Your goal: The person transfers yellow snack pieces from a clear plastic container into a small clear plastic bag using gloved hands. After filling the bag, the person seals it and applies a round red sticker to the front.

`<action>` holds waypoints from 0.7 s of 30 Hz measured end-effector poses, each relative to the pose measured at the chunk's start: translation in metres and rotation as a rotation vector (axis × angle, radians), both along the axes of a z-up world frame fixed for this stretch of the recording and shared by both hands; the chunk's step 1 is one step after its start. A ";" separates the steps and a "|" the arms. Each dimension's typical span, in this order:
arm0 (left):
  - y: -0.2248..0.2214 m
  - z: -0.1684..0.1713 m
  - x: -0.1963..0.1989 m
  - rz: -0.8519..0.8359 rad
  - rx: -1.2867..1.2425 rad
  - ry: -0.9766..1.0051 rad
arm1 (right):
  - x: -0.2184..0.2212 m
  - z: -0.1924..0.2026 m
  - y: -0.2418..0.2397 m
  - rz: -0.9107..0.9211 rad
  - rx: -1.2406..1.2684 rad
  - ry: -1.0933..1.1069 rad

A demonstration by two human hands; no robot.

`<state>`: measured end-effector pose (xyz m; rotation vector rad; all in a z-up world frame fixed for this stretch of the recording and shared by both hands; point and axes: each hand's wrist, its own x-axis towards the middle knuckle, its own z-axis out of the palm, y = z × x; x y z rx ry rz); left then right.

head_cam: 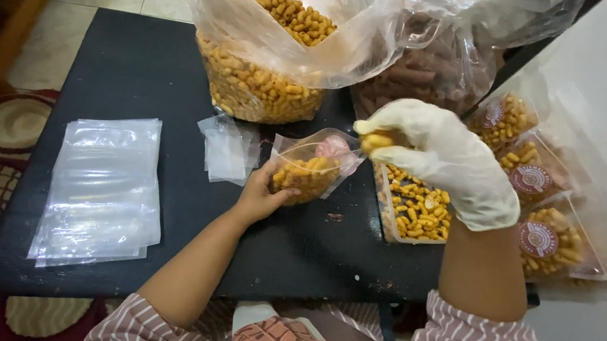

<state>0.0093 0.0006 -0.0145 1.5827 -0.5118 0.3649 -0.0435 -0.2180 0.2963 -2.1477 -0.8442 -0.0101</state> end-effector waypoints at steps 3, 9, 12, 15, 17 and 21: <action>0.001 0.007 -0.003 -0.038 -0.019 0.046 | 0.027 -0.018 0.024 0.002 -0.398 -0.194; 0.001 0.022 -0.008 -0.036 -0.004 0.051 | 0.032 -0.028 0.044 -0.061 -0.502 -0.166; 0.003 0.016 -0.007 -0.032 0.028 0.044 | 0.036 -0.031 0.047 -0.097 -0.563 -0.148; 0.001 0.019 -0.007 -0.052 -0.005 0.080 | 0.043 -0.031 0.044 -0.139 -0.621 -0.129; 0.000 0.021 -0.010 -0.045 -0.006 0.079 | 0.043 -0.033 0.044 -0.159 -0.651 -0.122; 0.000 0.013 -0.007 -0.048 -0.007 0.084 | 0.042 -0.040 0.046 -0.220 -0.738 -0.094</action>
